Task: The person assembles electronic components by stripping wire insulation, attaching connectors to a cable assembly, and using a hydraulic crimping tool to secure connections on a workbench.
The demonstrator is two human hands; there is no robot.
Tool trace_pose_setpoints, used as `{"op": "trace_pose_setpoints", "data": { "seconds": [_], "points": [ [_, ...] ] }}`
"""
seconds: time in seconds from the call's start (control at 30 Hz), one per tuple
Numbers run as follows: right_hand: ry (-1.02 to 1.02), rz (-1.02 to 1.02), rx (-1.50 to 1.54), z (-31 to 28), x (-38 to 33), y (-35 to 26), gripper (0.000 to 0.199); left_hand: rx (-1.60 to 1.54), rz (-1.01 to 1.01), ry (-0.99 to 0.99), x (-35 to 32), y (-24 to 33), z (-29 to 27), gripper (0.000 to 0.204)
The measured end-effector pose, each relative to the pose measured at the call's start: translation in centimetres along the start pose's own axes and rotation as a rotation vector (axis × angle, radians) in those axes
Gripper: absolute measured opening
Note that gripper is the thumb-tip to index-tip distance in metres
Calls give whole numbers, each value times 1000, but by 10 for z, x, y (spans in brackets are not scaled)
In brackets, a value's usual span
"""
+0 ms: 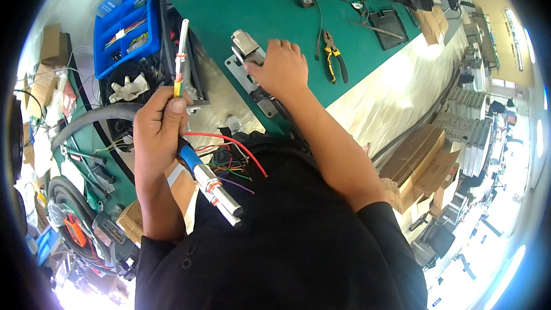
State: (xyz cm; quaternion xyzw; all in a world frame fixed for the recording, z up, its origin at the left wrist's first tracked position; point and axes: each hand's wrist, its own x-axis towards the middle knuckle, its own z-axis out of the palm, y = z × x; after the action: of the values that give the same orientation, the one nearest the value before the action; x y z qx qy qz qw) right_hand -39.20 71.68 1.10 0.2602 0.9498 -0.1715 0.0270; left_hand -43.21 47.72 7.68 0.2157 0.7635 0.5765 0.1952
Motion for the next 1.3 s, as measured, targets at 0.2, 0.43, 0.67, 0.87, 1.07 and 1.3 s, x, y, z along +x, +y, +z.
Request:
{"op": "trace_pose_setpoints", "data": {
  "seconds": [0.2,0.43,0.67,0.87,1.07,1.3],
  "points": [
    [-99,24,-41,20,30,-19,60,-5,-14,19,-4,2,0,17],
    [-189,148,-79,16,32,-35,51,46,1,28,-8,5,-4,15],
    [-176,133,-55,17,32,-31,48,19,-8,43,-6,5,-3,16],
    [-166,113,-24,14,31,-31,49,-1,-4,26,-5,3,-2,20],
    [-177,130,-51,19,35,-31,48,-14,29,27,-3,2,-2,24],
    [-183,117,-60,16,36,-32,50,-8,16,43,-1,2,-4,16]
  ]
}}
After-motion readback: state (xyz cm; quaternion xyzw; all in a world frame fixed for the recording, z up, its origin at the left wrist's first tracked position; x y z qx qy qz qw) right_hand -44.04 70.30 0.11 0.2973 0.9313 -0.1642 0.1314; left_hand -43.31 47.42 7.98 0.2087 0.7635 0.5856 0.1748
